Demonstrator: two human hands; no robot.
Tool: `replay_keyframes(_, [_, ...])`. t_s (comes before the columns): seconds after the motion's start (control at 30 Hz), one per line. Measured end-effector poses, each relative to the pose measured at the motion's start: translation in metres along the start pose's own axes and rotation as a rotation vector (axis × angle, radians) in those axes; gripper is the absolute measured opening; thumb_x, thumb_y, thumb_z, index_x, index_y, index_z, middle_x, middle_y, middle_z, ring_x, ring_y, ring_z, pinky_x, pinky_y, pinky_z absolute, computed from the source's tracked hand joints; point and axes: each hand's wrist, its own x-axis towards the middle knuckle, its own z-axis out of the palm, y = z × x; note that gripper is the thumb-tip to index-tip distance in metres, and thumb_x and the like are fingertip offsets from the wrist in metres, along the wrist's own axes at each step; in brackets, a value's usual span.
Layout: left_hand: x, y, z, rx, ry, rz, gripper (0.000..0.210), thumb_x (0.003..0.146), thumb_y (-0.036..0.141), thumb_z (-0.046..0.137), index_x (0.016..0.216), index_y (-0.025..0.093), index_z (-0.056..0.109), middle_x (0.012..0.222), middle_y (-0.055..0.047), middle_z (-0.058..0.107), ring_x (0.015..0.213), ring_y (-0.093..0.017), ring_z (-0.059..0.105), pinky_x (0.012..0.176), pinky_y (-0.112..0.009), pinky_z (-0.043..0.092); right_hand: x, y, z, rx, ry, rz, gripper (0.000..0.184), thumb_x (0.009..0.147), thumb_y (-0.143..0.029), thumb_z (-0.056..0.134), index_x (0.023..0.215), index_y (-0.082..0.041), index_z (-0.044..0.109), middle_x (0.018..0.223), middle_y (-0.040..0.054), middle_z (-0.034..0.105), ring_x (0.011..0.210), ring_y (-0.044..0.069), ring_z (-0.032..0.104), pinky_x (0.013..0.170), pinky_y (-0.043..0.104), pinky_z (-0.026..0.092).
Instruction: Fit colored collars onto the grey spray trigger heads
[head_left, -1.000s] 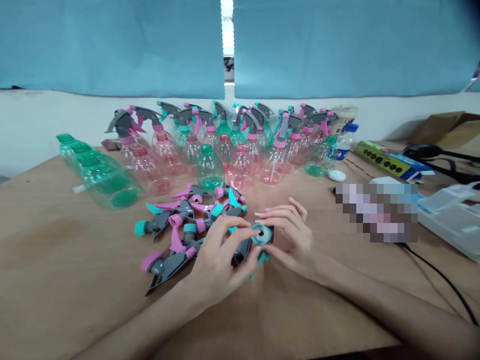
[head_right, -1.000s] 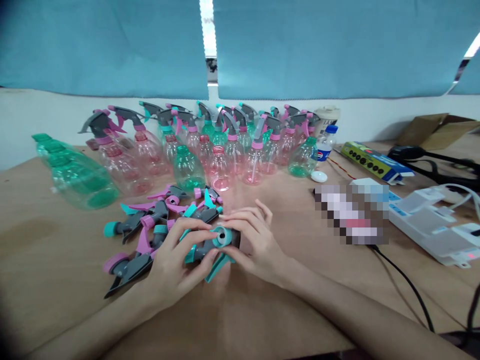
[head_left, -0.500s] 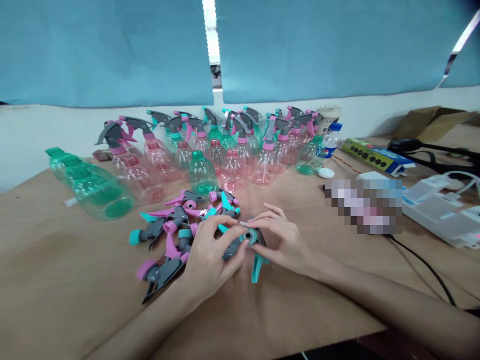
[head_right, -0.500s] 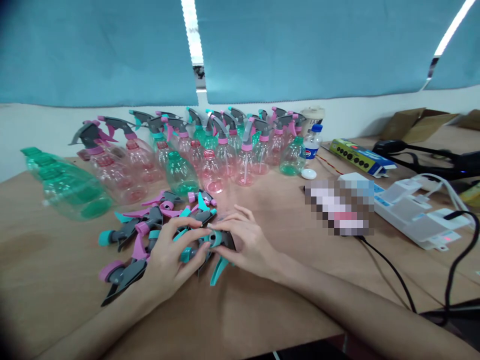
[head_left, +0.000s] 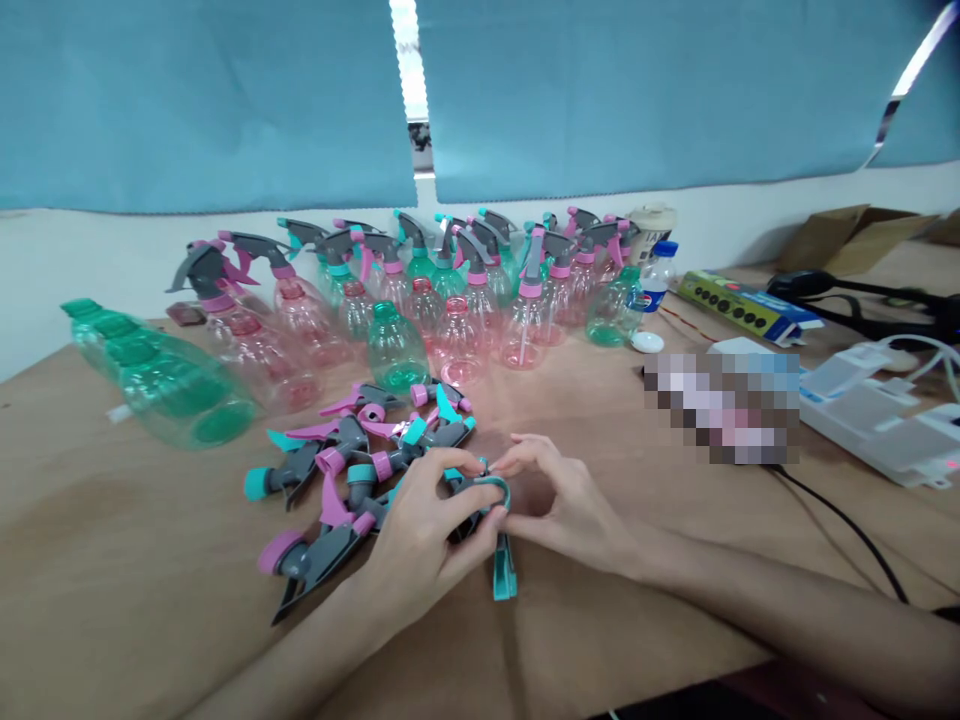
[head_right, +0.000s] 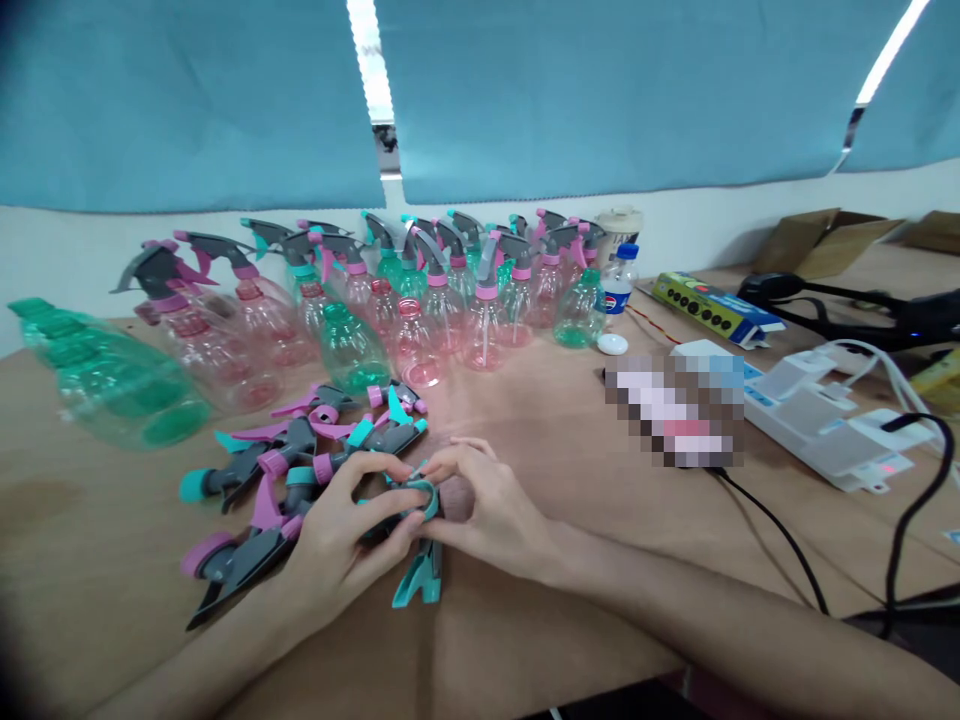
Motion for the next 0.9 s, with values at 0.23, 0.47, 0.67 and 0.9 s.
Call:
replay_keyframes(0.23, [0.002,-0.008,-0.004,0.082,0.05,0.023,0.013,0.085,0.015,0.054,0.092,0.018,0.065,0.095,-0.007,0.055,0.088,-0.021,0.055,0.075,-0.036,0.047,0.002,-0.005,0.002,-0.057,0.104,-0.095,0.032,0.078,-0.028,0.067,0.104,-0.024,0.049,0.091,0.0016,0.065,0.092,0.02,0.064,0.094,0.044,0.046])
replay_keyframes(0.47, [-0.001,-0.002,-0.003,0.025,0.088,-0.008,0.015,0.086,0.011,0.054,0.097,0.016,0.063,0.094,-0.007,0.053,0.089,-0.019,0.054,0.076,-0.035,0.047,0.003,0.0,0.0,-0.13,0.121,-0.198,0.036,0.076,-0.018,0.067,0.106,-0.023,0.048,0.088,0.0001,0.065,0.086,0.018,0.065,0.1,0.048,0.039])
replay_keyframes(0.67, [-0.002,0.007,-0.002,-0.032,0.058,-0.067,0.024,0.088,0.013,0.051,0.11,0.019,0.059,0.104,-0.008,0.048,0.098,-0.019,0.052,0.079,-0.032,0.05,0.01,-0.003,-0.007,-0.163,0.15,-0.211,0.035,0.075,-0.014,0.066,0.104,-0.025,0.049,0.09,0.0003,0.066,0.088,0.018,0.066,0.097,0.046,0.042])
replay_keyframes(0.9, [0.0,0.009,-0.002,0.031,0.069,-0.021,0.024,0.087,0.01,0.054,0.107,0.019,0.059,0.105,-0.007,0.046,0.1,-0.019,0.05,0.083,-0.033,0.05,0.011,-0.006,-0.01,-0.156,0.144,-0.214,0.033,0.074,-0.013,0.068,0.099,-0.024,0.05,0.086,0.0,0.067,0.087,0.019,0.065,0.093,0.045,0.045])
